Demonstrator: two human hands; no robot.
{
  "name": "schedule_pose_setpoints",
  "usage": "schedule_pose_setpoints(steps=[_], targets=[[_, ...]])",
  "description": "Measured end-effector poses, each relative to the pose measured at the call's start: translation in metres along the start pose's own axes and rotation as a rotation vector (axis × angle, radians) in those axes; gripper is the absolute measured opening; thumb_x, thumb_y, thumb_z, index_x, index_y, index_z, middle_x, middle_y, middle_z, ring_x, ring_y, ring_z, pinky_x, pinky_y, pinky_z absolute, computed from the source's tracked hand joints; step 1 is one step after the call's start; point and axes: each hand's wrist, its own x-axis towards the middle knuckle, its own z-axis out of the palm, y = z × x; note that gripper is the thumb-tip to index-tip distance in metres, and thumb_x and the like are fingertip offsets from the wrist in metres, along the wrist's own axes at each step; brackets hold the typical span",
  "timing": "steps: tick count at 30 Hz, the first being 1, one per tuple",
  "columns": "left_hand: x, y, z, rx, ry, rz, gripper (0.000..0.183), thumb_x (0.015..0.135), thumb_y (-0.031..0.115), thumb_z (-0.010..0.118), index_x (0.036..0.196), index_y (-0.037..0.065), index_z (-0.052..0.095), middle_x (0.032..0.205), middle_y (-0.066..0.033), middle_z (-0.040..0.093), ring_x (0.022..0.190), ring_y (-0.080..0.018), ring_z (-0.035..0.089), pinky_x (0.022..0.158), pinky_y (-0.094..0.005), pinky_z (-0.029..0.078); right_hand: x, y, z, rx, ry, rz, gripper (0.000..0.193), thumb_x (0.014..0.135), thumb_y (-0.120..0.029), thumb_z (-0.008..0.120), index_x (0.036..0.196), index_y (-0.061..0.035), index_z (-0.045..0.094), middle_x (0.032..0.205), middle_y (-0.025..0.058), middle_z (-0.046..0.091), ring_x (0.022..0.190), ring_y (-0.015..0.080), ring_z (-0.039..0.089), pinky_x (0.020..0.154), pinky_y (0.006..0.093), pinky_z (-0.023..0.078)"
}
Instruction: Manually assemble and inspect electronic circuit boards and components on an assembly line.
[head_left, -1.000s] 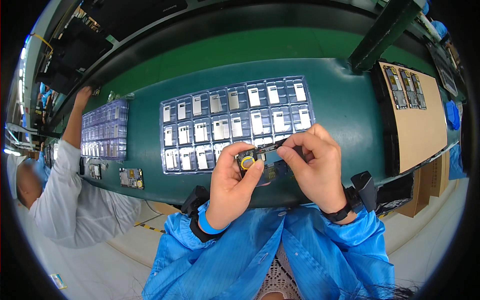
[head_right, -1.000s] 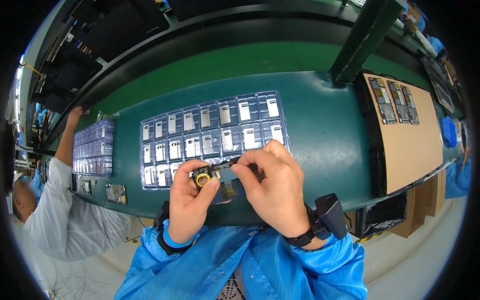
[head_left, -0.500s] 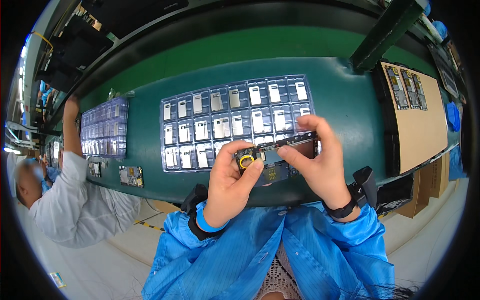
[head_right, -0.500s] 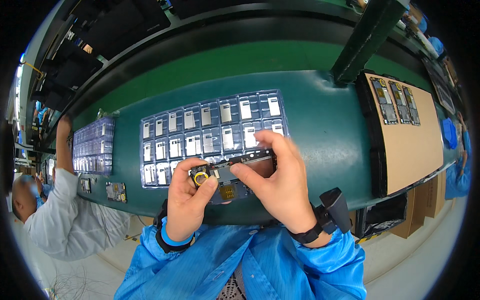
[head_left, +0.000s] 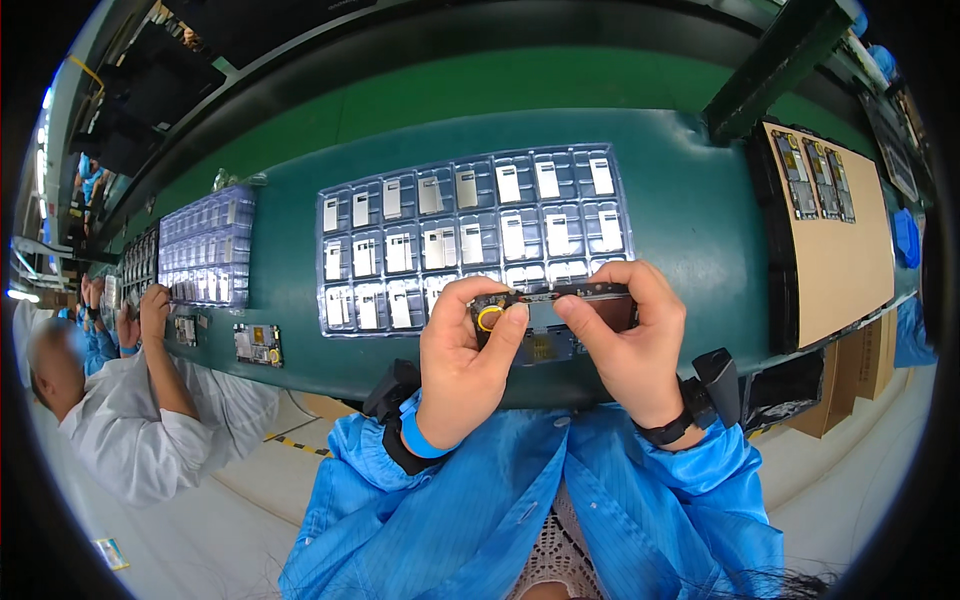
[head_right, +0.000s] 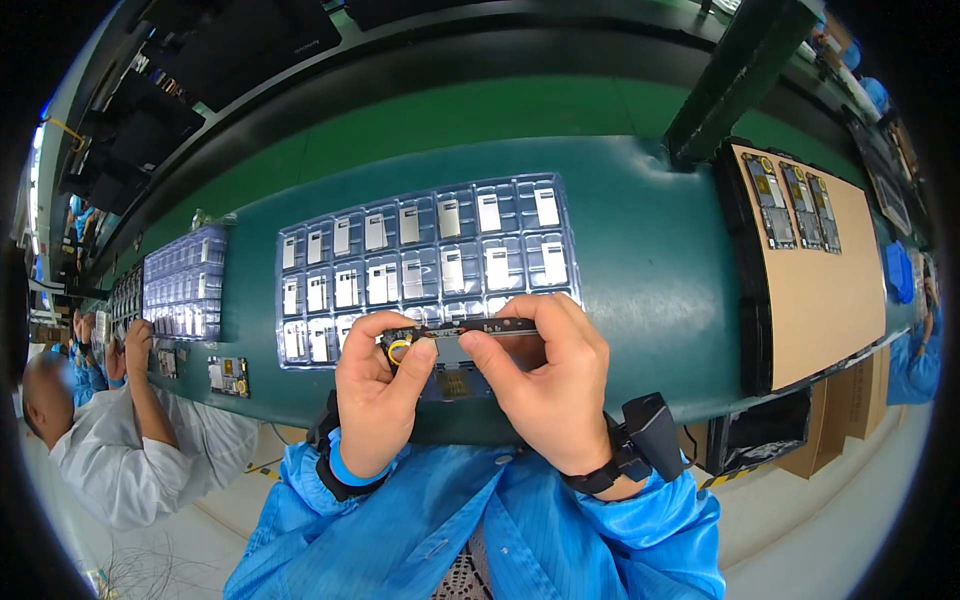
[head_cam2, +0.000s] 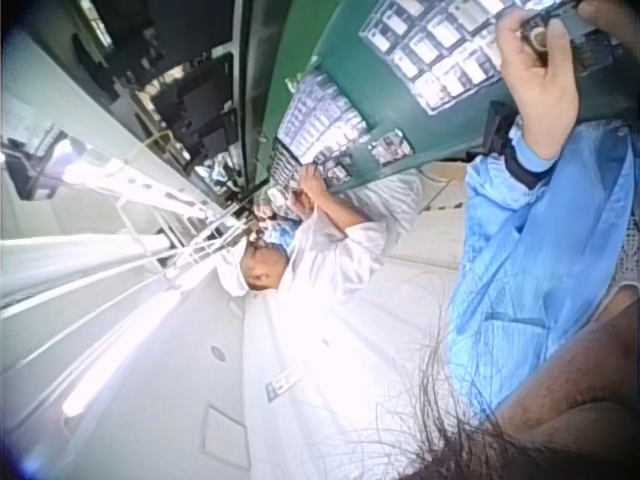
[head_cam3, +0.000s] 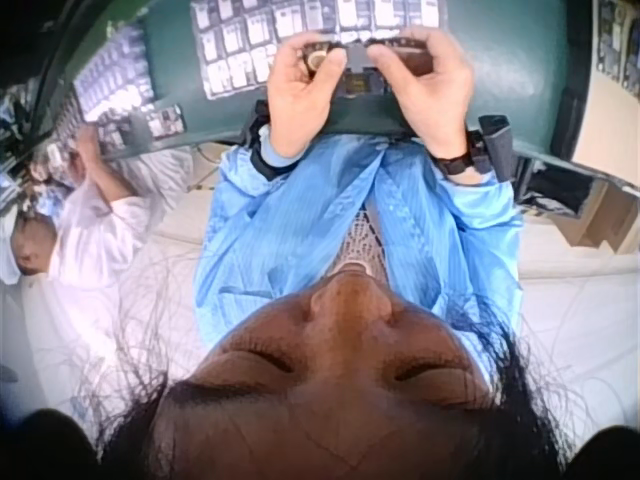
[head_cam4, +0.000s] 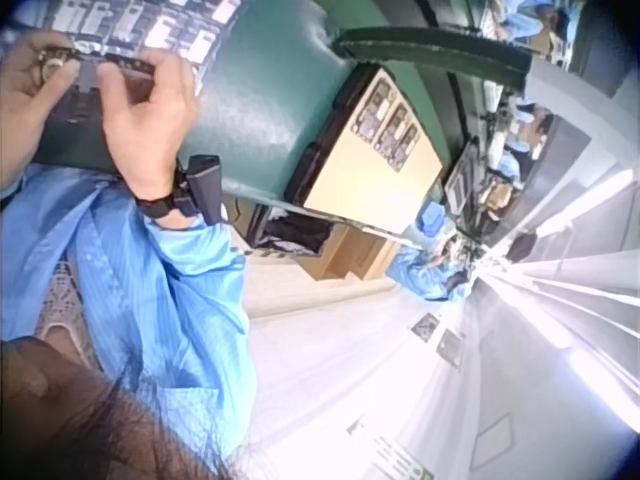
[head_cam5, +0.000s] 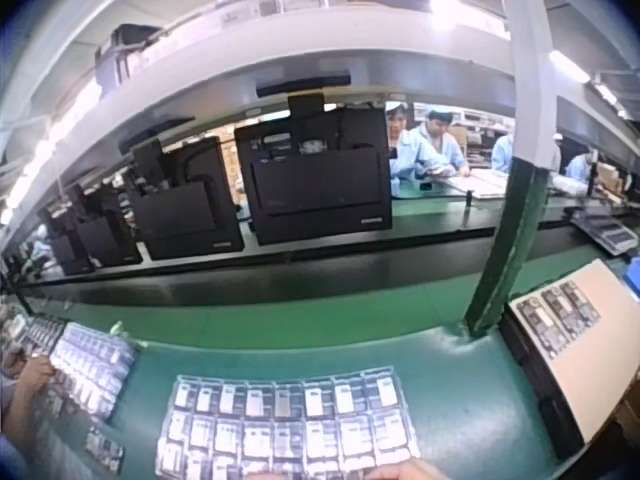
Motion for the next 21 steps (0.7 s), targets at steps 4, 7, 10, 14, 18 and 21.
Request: schedule_pose_setpoints(steps=[4, 7, 10, 14, 18, 21], targets=[[0.002, 0.001, 0.003, 0.011, 0.034, -0.035, 0.024, 0.086, 0.003, 0.053, 0.107, 0.001, 0.041, 0.088, -0.0071, 0.059, 0.078, -0.0071, 0.055, 0.066, -0.0202, 0.045, 0.007, 0.004, -0.003, 0.043, -0.06, 0.125, 0.025, 0.068, -0.004, 0.072, 0.086, 0.0011, 0.056, 0.076, 0.007, 0.06, 0.062, 0.0118, 0.062, 0.054, 0.0218, 0.048], [0.007, 0.007, 0.007, 0.006, 0.008, -0.139, 0.025, 0.088, 0.006, 0.052, 0.109, 0.0, 0.041, 0.089, -0.0081, 0.059, 0.077, -0.0082, 0.056, 0.067, -0.0206, 0.046, 0.015, 0.008, -0.013, 0.121, -0.185, 0.268, 0.025, 0.068, -0.004, 0.072, 0.086, 0.0001, 0.055, 0.07, 0.0064, 0.062, 0.062, 0.0106, 0.062, 0.053, 0.0216, 0.047], [0.009, 0.005, 0.007, 0.001, -0.062, -0.174, 0.025, 0.088, 0.006, 0.052, 0.109, 0.001, 0.041, 0.089, -0.0086, 0.059, 0.077, -0.0084, 0.056, 0.068, -0.0205, 0.046, 0.013, 0.006, -0.019, 0.159, -0.205, 0.322, 0.024, 0.068, -0.005, 0.071, 0.086, -0.0011, 0.055, 0.065, 0.0073, 0.064, 0.062, 0.0092, 0.061, 0.051, 0.0218, 0.046], [0.008, -0.011, 0.013, 0.03, -0.059, -0.127, 0.024, 0.087, 0.004, 0.051, 0.109, 0.002, 0.04, 0.09, -0.0103, 0.059, 0.076, -0.0116, 0.057, 0.063, -0.0235, 0.049, 0.0, 0.019, -0.017, 0.203, -0.04, 0.201, 0.025, 0.069, -0.007, 0.07, 0.088, 0.0005, 0.055, 0.066, 0.0097, 0.064, 0.058, 0.0128, 0.062, 0.051, 0.0257, 0.048], [0.007, -0.006, 0.019, -0.008, -0.027, -0.17, 0.023, 0.086, -0.001, 0.051, 0.107, 0.001, 0.042, 0.09, -0.0081, 0.056, 0.079, -0.0094, 0.054, 0.069, -0.0219, 0.046, 0.006, 0.014, -0.047, 0.046, -0.313, 0.19, 0.027, 0.077, -0.011, 0.066, 0.098, 0.0001, 0.053, 0.076, 0.0058, 0.062, 0.067, 0.0088, 0.058, 0.059, 0.024, 0.048], [0.011, -0.002, 0.027, -0.032, -0.183, -0.291, 0.033, 0.089, 0.005, 0.046, 0.12, 0.002, 0.035, 0.096, -0.0132, 0.057, 0.085, -0.0155, 0.058, 0.074, -0.0265, 0.049, 0.009, 0.026, -0.085, -0.01, -0.371, 0.165, 0.022, 0.082, -0.012, 0.061, 0.1, -0.0007, 0.054, 0.081, 0.0036, 0.061, 0.072, 0.0091, 0.055, 0.066, 0.0248, 0.047]])
